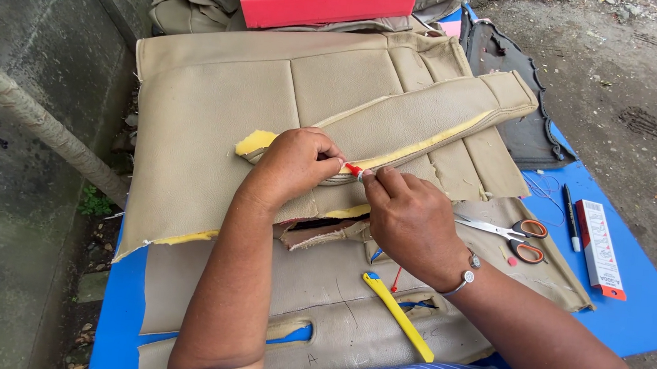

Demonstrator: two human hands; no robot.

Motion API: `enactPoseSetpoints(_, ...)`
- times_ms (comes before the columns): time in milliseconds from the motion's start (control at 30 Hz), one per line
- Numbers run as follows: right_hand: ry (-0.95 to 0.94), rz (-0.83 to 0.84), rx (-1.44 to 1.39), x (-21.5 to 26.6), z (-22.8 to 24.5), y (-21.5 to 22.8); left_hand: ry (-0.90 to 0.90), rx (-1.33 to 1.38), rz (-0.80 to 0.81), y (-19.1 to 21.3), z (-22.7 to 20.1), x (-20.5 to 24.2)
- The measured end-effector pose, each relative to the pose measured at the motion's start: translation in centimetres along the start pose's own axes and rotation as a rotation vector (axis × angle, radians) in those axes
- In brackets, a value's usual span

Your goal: Repairing a leather seat cover by applying glue to the seams and using a utility knife to tuck the edges

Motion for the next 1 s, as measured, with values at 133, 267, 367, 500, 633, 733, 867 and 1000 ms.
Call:
enactPoseSetpoints(133,-0.025,-0.010,0.025,0.5,-0.6,-0.2,-0.006,-0.003,0.002,0.1,-0.2,0.2)
enactPoseSetpoints(267,-0.017,-0.010,-0.027,0.7,-0.1,-0.4,-0.018,-0.019,0.010,0.0,-0.3,0.2)
enactPoseSetpoints(367,-0.012,-0.032,-0.007,0.9,-0.4,-0.6,-0.019,-0.026,0.012,0.1,-0.5,0.2)
enactPoseSetpoints(500,-0.021,-0.051,-0.030,0.5,-0.5,0.1,-0.021,-0.022,0.016,0.0,-0.4,0.1)
enactPoseSetpoints(633,-0.006,-0.054,-0.050,0.7,0.0,-0.5,-0.027,-0.021,0.019,0.0,-0.2,0.1)
enactPoseSetpoints(733,-0.031,-0.062,0.004,0.7,-0.6,-0.2,-0.027,-0.012,0.014,0.1,-0.3,0.3)
enactPoseSetpoints(867,-0.016,-0.062,-0.031,0.7,-0.1,-0.3,-0.017,-0.018,0.027,-0.3,0.0,0.1)
enactPoseSetpoints(1000,-0.043,-0.053,0.010,0.7,-0.9,-0.1,-0.010,-0.014,0.023,0.0,-0.4,0.3)
Point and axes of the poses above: each hand's wrist, its own x-axis away from the middle knuckle, its own y-axis out of the back of the hand, z = x × y, the point moved 9 cm from there along -x, towards the middle knuckle, and after that the axes turned 7 degrees about y, right-handed, at the moved point
